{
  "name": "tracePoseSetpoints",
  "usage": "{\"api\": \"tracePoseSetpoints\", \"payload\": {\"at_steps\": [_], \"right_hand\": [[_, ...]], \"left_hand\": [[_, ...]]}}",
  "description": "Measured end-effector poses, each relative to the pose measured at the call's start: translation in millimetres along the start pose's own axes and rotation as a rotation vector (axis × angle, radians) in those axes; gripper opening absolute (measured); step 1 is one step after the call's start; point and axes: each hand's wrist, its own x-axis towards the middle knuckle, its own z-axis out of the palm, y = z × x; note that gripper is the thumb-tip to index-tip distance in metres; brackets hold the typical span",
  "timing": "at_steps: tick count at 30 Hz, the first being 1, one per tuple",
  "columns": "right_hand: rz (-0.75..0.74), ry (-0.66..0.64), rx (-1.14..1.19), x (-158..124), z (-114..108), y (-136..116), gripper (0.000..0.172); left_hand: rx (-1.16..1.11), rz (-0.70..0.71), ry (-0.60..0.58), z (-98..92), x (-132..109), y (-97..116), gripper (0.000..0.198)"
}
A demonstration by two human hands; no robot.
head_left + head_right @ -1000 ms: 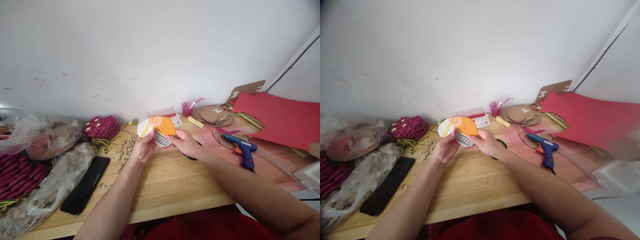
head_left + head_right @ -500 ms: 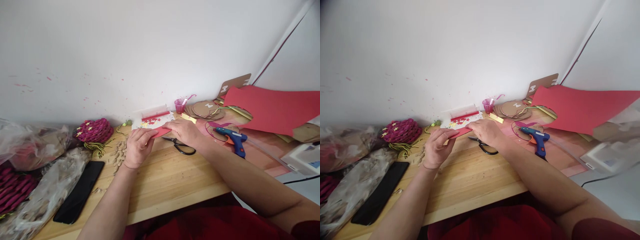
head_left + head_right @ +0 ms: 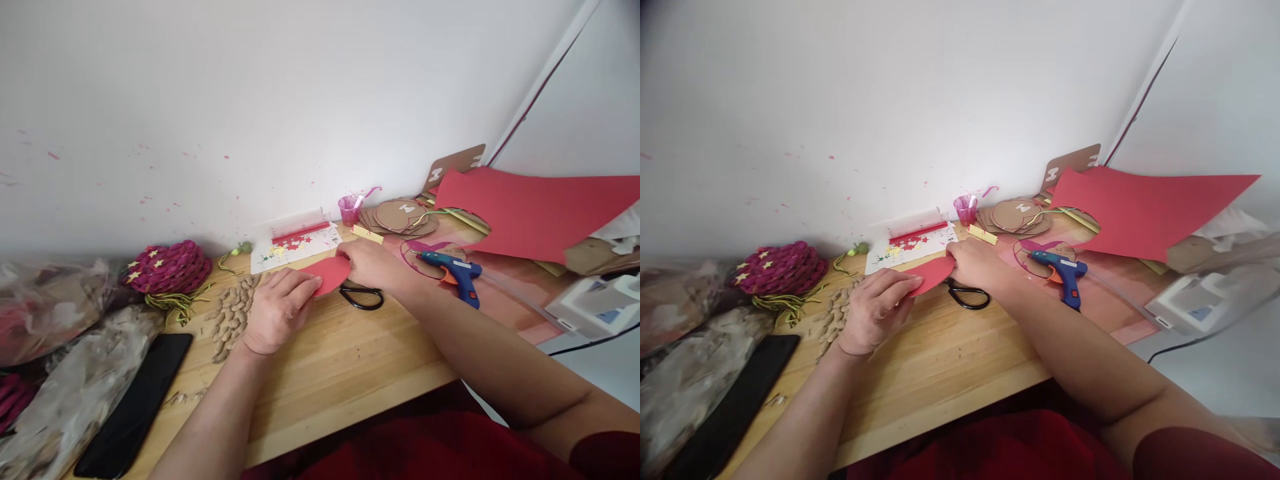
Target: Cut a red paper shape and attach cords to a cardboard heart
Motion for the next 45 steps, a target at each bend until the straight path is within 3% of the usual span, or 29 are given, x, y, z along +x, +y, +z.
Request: {"api": "tracePoseSetpoints", "payload": {"at_steps": [3, 5, 12, 19, 24, 29, 35, 45], "right_hand": [[0.007, -0.102, -0.008, -3.2, -3.2, 3.3, 0.052], [0.001, -0.175, -0.022, -4.2, -4.5, 4.0, 0.059], [0.117, -0.152, -0.06, -0.5, -3.7, 3.2, 0.027], [0.186, -0.124, -0.074, 4.7, -1.1, 13.8, 0.027], [0.168, 0.006, -0.078, 6.3, -3.6, 15.9, 0.021], [0.227, -0.132, 0.091, 8.3, 1.6, 4.9, 0.039], [0.247, -0.232, 0.139, 6.0, 3.2, -5.0, 0.045], [0.294, -0.325, 0.139, 3.2, -4.0, -9.7, 0.046]], "left_hand": [[0.019, -0.003, 0.001, -2.2, 0.4, 1.7, 0.025], [0.023, 0.0, -0.022, -2.4, 0.8, 2.8, 0.023], [0.007, 0.027, -0.144, 2.2, 5.3, 10.2, 0.012], [0.036, -0.03, -0.266, 6.6, 3.3, 12.4, 0.011], [0.044, -0.049, -0.357, 6.0, 3.8, 14.9, 0.011], [0.018, -0.075, -0.412, 2.9, 6.9, 16.6, 0.012], [-0.04, -0.078, -0.5, 3.3, 7.1, 17.2, 0.006], [-0.225, -0.136, -0.615, -1.0, 7.6, 14.1, 0.043]]}}
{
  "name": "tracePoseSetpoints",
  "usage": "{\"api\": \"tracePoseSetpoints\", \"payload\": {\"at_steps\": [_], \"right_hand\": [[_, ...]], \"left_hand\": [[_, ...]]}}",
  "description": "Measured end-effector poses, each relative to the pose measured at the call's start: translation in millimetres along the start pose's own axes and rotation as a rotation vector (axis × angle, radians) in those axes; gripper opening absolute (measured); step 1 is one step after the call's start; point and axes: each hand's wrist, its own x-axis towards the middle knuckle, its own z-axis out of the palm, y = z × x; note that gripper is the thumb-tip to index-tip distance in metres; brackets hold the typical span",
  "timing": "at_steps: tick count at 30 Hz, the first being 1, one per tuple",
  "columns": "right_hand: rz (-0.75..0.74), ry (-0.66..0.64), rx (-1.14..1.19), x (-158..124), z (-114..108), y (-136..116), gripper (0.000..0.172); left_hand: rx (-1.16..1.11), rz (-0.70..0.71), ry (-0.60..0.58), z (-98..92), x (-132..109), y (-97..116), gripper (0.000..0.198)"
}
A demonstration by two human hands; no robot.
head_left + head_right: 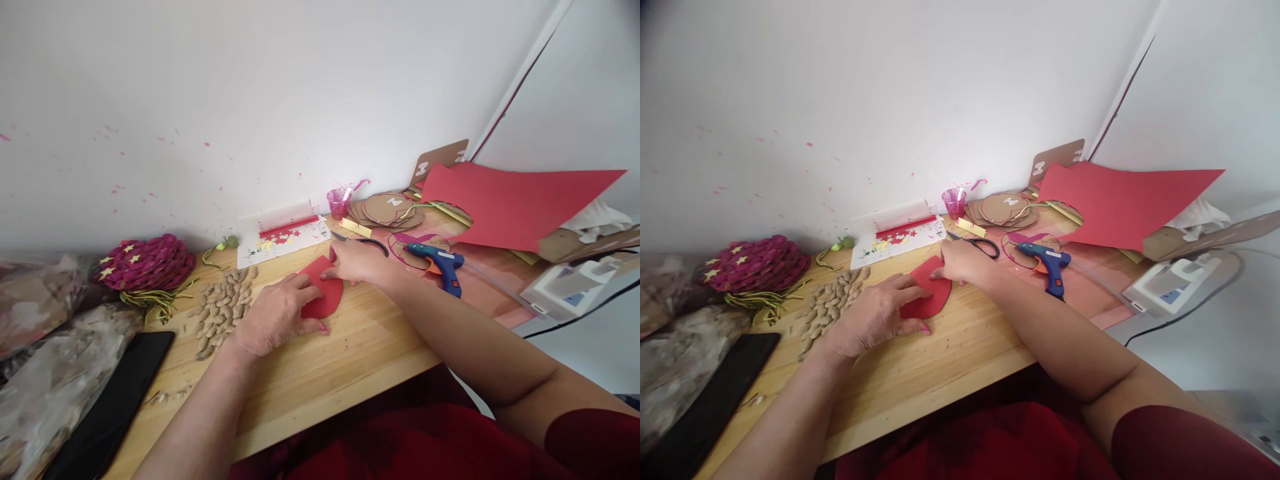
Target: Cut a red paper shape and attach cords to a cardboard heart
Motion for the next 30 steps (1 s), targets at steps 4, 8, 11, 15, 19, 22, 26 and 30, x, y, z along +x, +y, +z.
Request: {"api": "tracePoseSetpoints", "payload": {"at_steps": [4, 8, 11, 15, 19, 22, 26, 30], "right_hand": [[-0.049, 0.094, -0.112, 0.6, 3.7, 1.3, 0.046], [-0.053, 0.092, -0.118, 3.3, 5.5, 2.9, 0.045], [-0.052, 0.146, -0.062, 6.6, 0.8, 9.4, 0.04], [0.034, 0.385, -0.046, 10.5, -14.5, 27.6, 0.038], [0.144, 0.519, -0.055, 11.0, -30.0, 47.8, 0.04], [0.232, 0.556, -0.062, 11.5, -39.4, 64.4, 0.033], [0.382, 0.488, -0.186, 16.3, -56.5, 94.9, 0.033], [0.412, 0.359, -0.294, 23.9, -74.5, 127.2, 0.032]], "left_hand": [[-0.039, -0.046, -0.006, 3.7, -1.1, -3.6, 0.043], [-0.084, -0.131, 0.117, 7.4, -2.4, -12.3, 0.025], [0.001, -0.262, 0.242, 8.0, -2.6, -21.4, 0.025], [0.041, -0.318, 0.291, 11.0, -2.1, -31.3, 0.026], [0.04, -0.322, 0.295, 18.8, -2.5, -33.5, 0.032], [0.045, -0.293, 0.261, 23.7, -2.7, -32.4, 0.05], [0.027, -0.263, 0.223, 26.2, -2.7, -32.5, 0.053], [0.013, -0.223, 0.232, 26.6, -2.5, -33.8, 0.049]]}}
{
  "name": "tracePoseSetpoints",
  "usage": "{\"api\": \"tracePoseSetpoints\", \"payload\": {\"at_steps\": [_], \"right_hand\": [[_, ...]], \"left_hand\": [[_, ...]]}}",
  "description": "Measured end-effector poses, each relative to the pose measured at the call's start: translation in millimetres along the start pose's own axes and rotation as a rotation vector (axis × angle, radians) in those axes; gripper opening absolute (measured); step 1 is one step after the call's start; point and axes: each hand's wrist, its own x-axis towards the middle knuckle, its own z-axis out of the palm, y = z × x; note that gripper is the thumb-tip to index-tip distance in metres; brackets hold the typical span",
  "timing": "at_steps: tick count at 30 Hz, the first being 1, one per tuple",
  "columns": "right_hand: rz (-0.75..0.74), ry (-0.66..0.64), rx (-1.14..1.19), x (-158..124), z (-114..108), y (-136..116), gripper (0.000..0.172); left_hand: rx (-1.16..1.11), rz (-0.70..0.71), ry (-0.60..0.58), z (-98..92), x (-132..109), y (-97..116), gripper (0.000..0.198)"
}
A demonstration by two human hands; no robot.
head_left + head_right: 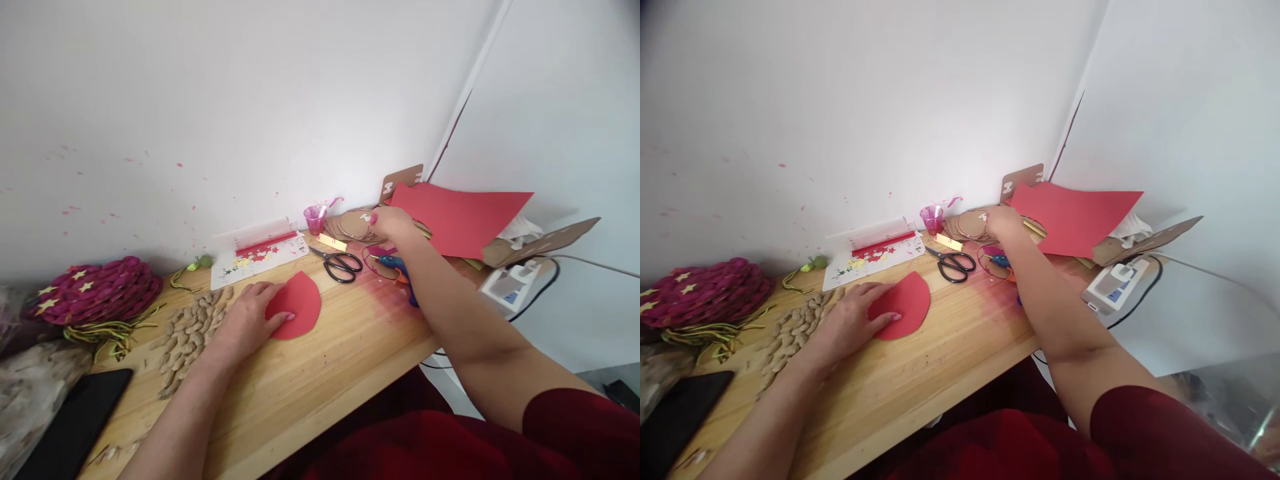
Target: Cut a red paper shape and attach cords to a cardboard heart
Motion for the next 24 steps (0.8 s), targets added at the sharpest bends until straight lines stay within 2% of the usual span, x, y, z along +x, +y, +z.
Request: {"api": "tracePoseSetpoints", "payload": {"at_steps": [4, 12, 24], "right_hand": [[-0.067, -0.036, -0.032, 14.8, 4.2, 13.1, 0.029], [-0.143, -0.02, -0.036, 15.4, 11.0, 10.8, 0.033], [-0.092, 0.017, 0.083, 3.6, 1.1, 14.1, 0.024]], "left_hand": [[-0.044, 0.001, -0.034, -1.2, 1.2, 1.6, 0.046], [-0.12, 0.04, -0.055, -8.7, 2.9, 8.6, 0.039], [-0.114, 0.017, 0.008, -9.1, 4.5, 5.6, 0.026]]}}
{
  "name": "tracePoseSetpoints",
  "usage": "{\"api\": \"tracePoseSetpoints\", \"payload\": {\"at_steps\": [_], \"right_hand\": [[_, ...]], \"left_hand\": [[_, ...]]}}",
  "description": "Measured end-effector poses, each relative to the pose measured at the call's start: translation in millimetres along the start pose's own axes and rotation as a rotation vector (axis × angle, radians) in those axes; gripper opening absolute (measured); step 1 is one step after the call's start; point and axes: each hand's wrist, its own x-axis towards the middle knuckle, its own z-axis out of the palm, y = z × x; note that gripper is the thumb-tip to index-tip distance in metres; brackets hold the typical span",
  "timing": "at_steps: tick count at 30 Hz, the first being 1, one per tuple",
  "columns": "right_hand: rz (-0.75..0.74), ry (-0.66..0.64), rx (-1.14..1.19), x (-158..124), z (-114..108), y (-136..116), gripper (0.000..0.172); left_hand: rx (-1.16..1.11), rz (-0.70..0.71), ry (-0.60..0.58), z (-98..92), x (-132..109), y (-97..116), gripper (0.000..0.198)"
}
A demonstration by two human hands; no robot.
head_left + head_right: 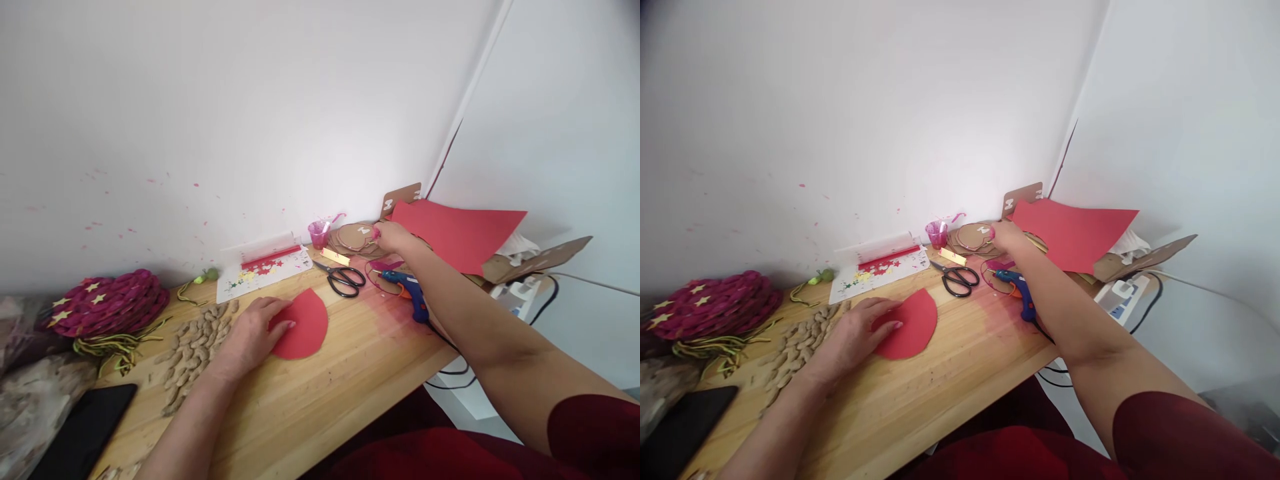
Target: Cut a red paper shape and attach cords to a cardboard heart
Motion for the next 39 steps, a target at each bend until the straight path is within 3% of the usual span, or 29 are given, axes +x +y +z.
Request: {"api": "tracePoseSetpoints", "payload": {"at_steps": [7, 13, 15, 18, 20, 25, 28, 35, 39], "right_hand": [[0.028, 0.008, 0.06, -1.9, 8.4, 5.9, 0.016], [0.041, 0.172, 0.205, 11.4, 0.5, 8.2, 0.009], [0.046, 0.247, 0.387, 14.3, -6.2, -3.5, 0.009], [0.069, 0.299, 1.06, 7.4, -12.0, -38.2, 0.008], [0.002, 0.283, 1.185, -6.6, -9.9, -68.6, 0.008], [-0.582, 0.156, 0.851, -57.1, 9.8, -140.1, 0.008], [-0.804, 0.126, 0.738, -78.4, 23.9, -166.2, 0.012], [-0.888, 0.13, 0.786, -90.1, 59.3, -171.0, 0.017], [-0.867, 0.111, 0.81, -91.9, 58.3, -166.2, 0.027]], "left_hand": [[-0.008, 0.029, -0.014, -0.7, -1.2, 1.2, 0.025], [-0.053, -0.019, 0.007, 2.0, -0.9, -2.0, 0.027], [-0.076, -0.033, 0.02, 2.8, -0.9, -2.3, 0.027], [-0.118, -0.057, 0.031, 2.1, -0.7, -0.3, 0.026], [-0.174, -0.096, 0.044, 0.7, -0.5, 2.1, 0.026], [-0.454, -0.347, 0.187, -4.0, 2.5, 4.5, 0.034], [-0.639, -0.462, 0.291, -8.4, 6.1, 4.0, 0.043], [-0.548, -0.499, 0.301, -10.7, 6.7, 2.1, 0.044], [-0.553, -0.496, 0.368, -9.2, 6.0, 1.1, 0.037]]}}
